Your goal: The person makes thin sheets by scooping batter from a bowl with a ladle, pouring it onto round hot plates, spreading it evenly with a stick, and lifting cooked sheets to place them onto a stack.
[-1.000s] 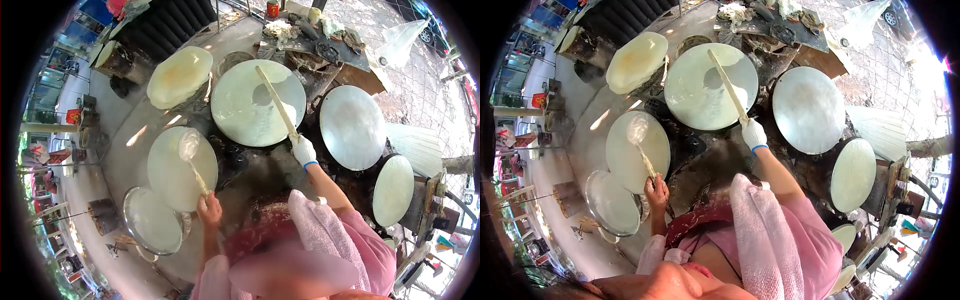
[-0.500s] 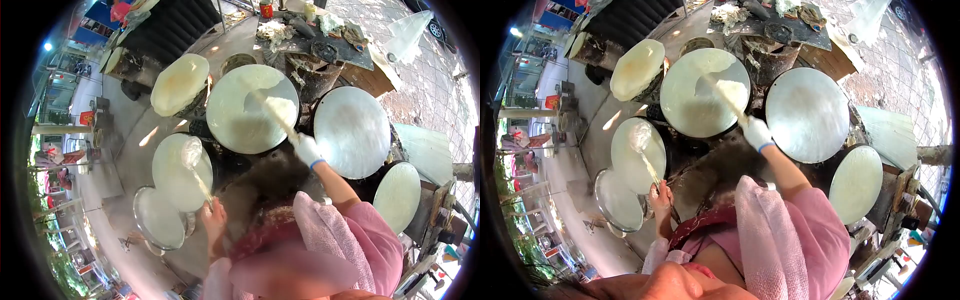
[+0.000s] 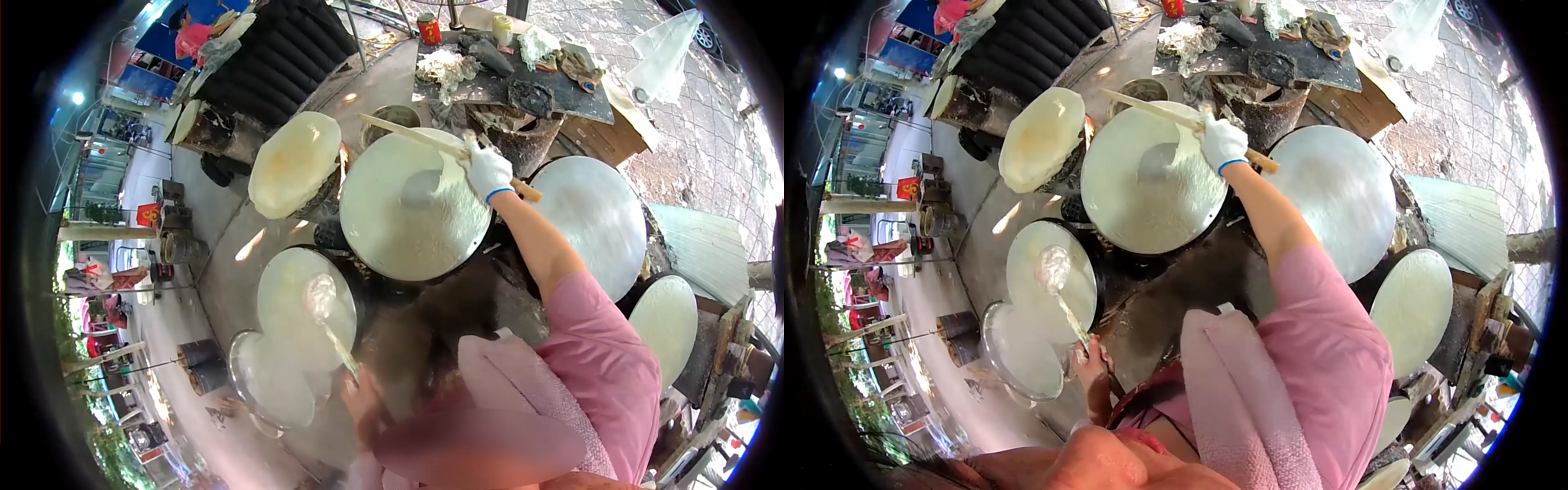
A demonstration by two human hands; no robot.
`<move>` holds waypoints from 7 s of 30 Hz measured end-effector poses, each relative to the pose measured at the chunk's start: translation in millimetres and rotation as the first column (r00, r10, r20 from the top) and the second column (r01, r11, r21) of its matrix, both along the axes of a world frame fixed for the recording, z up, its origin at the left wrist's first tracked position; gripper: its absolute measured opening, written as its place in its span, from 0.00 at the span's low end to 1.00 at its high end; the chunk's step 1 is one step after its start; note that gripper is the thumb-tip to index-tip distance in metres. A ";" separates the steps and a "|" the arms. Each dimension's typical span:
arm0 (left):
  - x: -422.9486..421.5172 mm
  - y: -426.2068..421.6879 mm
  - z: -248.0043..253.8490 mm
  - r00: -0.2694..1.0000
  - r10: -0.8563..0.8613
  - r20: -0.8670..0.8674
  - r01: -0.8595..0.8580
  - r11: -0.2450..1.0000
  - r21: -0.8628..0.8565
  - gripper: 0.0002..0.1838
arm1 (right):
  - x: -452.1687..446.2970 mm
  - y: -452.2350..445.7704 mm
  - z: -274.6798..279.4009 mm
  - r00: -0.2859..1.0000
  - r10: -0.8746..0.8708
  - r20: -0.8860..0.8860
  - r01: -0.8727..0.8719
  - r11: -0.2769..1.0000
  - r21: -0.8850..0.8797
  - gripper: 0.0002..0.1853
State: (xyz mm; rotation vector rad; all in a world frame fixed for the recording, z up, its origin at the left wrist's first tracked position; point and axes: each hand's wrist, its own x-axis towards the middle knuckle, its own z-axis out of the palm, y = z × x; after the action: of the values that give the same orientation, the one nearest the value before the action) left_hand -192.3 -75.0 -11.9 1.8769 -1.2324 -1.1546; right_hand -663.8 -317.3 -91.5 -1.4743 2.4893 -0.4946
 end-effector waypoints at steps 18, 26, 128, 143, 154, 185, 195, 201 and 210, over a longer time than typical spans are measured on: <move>-100.6 -47.1 57.0 0.927 0.008 -0.374 0.025 0.996 0.084 0.12 | 45.3 231.3 14.9 0.254 -0.252 0.934 0.286 0.942 0.177 0.25; -103.9 -44.0 57.5 0.935 0.026 -0.355 0.022 0.991 0.130 0.12 | 31.1 223.1 39.9 0.382 -0.203 0.901 -0.061 0.968 0.243 0.25; -274.1 452.0 130.1 0.271 -0.090 -0.958 0.938 -0.198 0.283 0.20 | 299.9 1454.5 -8.7 -0.775 -0.438 0.456 0.212 -0.859 -0.465 0.18; -304.4 445.7 100.7 0.215 -0.214 -0.953 0.836 -0.465 0.293 0.19 | 484.4 1066.3 22.7 -0.514 -0.796 0.321 0.797 -0.581 -0.164 0.35; -315.6 392.7 78.1 0.147 -0.300 -0.942 0.790 -0.537 0.295 0.16 | 517.4 980.7 -6.4 -0.457 -0.871 -0.181 0.885 -0.465 0.002 0.35; -146.1 384.2 86.8 0.225 -0.403 -0.887 0.973 0.038 0.229 0.14 | 338.8 1452.1 266.0 -0.165 -0.814 0.557 0.535 -0.548 -0.643 0.16; -19.7 375.5 92.1 0.362 -0.112 -0.925 0.930 0.108 0.351 0.20 | 290.4 1458.9 14.4 -0.655 -0.388 0.649 0.214 -0.918 -0.333 0.19; 57.4 373.7 92.7 0.381 -0.040 -0.924 0.857 0.390 0.337 0.20 | 295.5 1480.5 -38.3 -0.626 -0.583 0.518 0.373 -0.808 -0.457 0.20; 211.1 339.3 88.4 0.164 0.111 -0.980 0.814 0.547 0.198 0.17 | 320.2 1337.6 -0.7 0.005 -0.714 0.700 0.836 -0.382 -0.395 0.23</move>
State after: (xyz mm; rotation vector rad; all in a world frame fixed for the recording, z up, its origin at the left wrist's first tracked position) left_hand 18.8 264.3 76.5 0.6035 -0.4329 -2.8949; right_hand -343.6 1020.3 -92.1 1.0412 2.7114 -2.1205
